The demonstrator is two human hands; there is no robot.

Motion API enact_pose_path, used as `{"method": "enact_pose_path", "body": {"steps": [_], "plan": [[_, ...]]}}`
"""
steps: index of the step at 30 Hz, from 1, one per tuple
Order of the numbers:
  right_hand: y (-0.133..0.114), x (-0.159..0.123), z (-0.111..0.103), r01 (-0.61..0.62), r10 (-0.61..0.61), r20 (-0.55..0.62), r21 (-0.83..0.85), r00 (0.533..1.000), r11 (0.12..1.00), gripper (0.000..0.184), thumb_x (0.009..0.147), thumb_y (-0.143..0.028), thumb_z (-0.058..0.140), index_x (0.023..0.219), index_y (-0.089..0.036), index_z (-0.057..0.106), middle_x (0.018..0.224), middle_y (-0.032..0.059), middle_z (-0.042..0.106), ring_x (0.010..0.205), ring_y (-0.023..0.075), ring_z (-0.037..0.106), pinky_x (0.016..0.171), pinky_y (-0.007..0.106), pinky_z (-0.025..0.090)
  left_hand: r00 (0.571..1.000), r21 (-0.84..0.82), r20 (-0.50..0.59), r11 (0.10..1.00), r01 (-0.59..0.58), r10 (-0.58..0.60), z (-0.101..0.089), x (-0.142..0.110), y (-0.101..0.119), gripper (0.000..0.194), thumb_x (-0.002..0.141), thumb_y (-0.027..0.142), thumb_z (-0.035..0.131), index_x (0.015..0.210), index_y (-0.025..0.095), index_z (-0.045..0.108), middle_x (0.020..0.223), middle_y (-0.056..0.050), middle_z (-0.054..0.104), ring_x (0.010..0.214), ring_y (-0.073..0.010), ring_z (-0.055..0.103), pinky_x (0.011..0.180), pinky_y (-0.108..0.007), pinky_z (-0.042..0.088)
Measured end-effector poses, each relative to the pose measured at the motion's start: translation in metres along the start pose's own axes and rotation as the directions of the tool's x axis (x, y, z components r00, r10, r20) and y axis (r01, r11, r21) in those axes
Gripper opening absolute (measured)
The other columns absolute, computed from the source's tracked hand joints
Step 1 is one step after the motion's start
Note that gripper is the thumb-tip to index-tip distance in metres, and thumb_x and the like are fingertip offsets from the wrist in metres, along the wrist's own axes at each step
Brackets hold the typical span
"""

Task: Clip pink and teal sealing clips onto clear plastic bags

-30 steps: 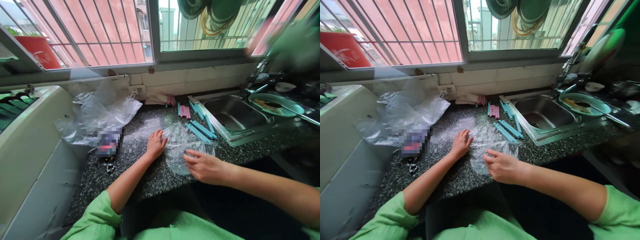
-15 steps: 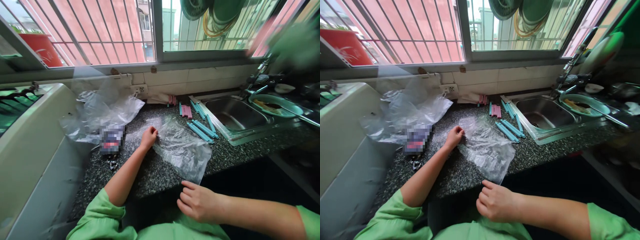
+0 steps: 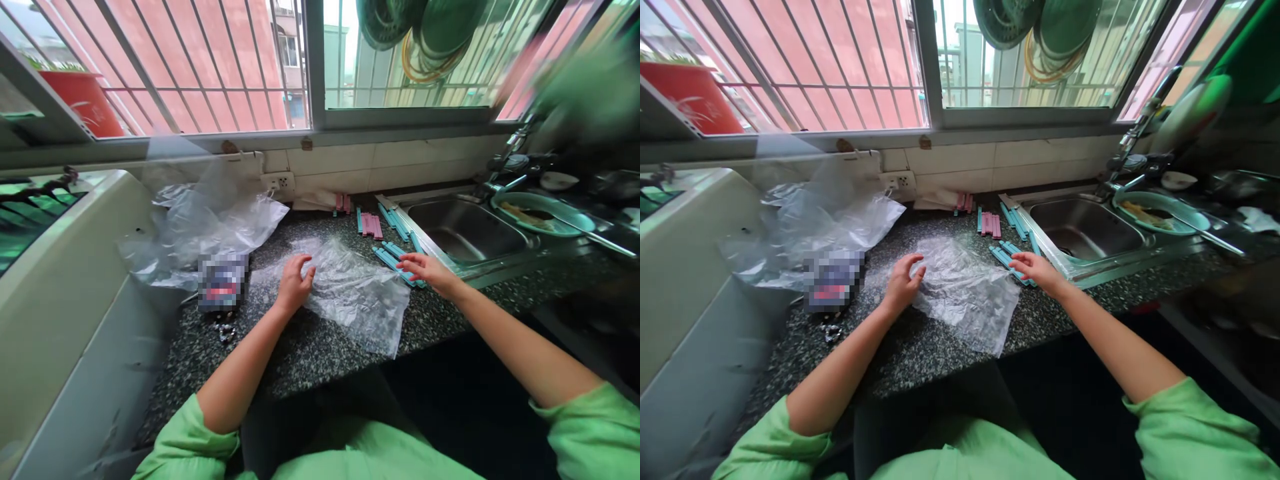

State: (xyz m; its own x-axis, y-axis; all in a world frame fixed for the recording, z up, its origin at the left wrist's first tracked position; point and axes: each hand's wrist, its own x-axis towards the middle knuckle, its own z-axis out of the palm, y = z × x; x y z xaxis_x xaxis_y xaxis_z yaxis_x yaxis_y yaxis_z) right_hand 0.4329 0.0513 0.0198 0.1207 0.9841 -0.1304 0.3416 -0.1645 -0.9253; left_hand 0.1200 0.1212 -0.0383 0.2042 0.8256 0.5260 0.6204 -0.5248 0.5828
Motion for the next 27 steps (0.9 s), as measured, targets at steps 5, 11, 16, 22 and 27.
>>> {"method": "enact_pose_path", "body": {"steps": [5, 11, 16, 22, 27], "plan": [[-0.003, 0.01, 0.022, -0.019, 0.006, 0.244, 0.05, 0.97, 0.999, 0.047, 0.056, -0.039, 0.075, 0.093, -0.014, 0.061, 0.071, 0.003, 0.062, 0.063, 0.0125, 0.057, 0.056, 0.026, 0.044, 0.966, 0.088, 0.249, 0.992, -0.094, 0.07, 0.012, -0.01, 0.0, 0.037, 0.08, 0.03, 0.049, 0.115, 0.017, 0.052, 0.117, -0.011, 0.059, 0.111, -0.0234, 0.053, 0.096, -0.041, 0.04], [-0.009, -0.01, -0.002, 0.052, -0.083, 0.182, 0.168, 0.98, 0.984, 0.043, 0.055, -0.04, 0.075, 0.089, -0.016, 0.063, 0.067, 0.0, 0.059, 0.063, 0.0119, 0.055, 0.064, 0.029, 0.044, 0.935, 0.128, 0.348, 0.984, -0.124, 0.072, 0.013, -0.011, 0.002, 0.046, 0.082, 0.034, 0.047, 0.124, 0.017, 0.046, 0.125, -0.011, 0.055, 0.116, -0.0244, 0.05, 0.098, -0.042, 0.039], [-0.002, -0.028, -0.018, 0.054, -0.096, 0.117, 0.321, 0.989, 0.946, 0.038, 0.054, -0.038, 0.077, 0.084, -0.019, 0.062, 0.067, -0.0015, 0.061, 0.064, 0.0113, 0.056, 0.066, 0.027, 0.045, 0.917, 0.121, 0.382, 0.978, -0.168, 0.11, 0.013, -0.011, 0.005, 0.046, 0.083, 0.035, 0.046, 0.125, 0.016, 0.045, 0.127, -0.012, 0.053, 0.118, -0.0242, 0.048, 0.1, -0.041, 0.038], [0.005, -0.033, -0.021, 0.039, -0.075, 0.129, 0.262, 0.989, 0.964, 0.042, 0.057, -0.041, 0.075, 0.091, -0.019, 0.062, 0.063, -0.0033, 0.055, 0.049, 0.0069, 0.046, 0.049, 0.023, 0.04, 0.942, 0.08, 0.282, 0.973, -0.215, 0.185, 0.008, -0.013, 0.012, 0.042, 0.083, 0.034, 0.045, 0.12, 0.015, 0.047, 0.125, -0.013, 0.053, 0.116, -0.0239, 0.049, 0.098, -0.041, 0.038], [0.01, -0.026, -0.021, 0.021, -0.034, 0.05, 0.24, 0.998, 0.971, 0.054, 0.063, -0.058, 0.063, 0.099, -0.019, 0.057, 0.083, 0.0047, 0.061, 0.059, 0.0101, 0.051, 0.054, 0.026, 0.045, 0.897, 0.014, 0.225, 0.919, -0.393, 0.38, -0.004, -0.03, 0.042, 0.034, 0.08, 0.028, 0.046, 0.112, 0.02, 0.053, 0.115, -0.01, 0.058, 0.108, -0.0231, 0.052, 0.095, -0.042, 0.04]]}}
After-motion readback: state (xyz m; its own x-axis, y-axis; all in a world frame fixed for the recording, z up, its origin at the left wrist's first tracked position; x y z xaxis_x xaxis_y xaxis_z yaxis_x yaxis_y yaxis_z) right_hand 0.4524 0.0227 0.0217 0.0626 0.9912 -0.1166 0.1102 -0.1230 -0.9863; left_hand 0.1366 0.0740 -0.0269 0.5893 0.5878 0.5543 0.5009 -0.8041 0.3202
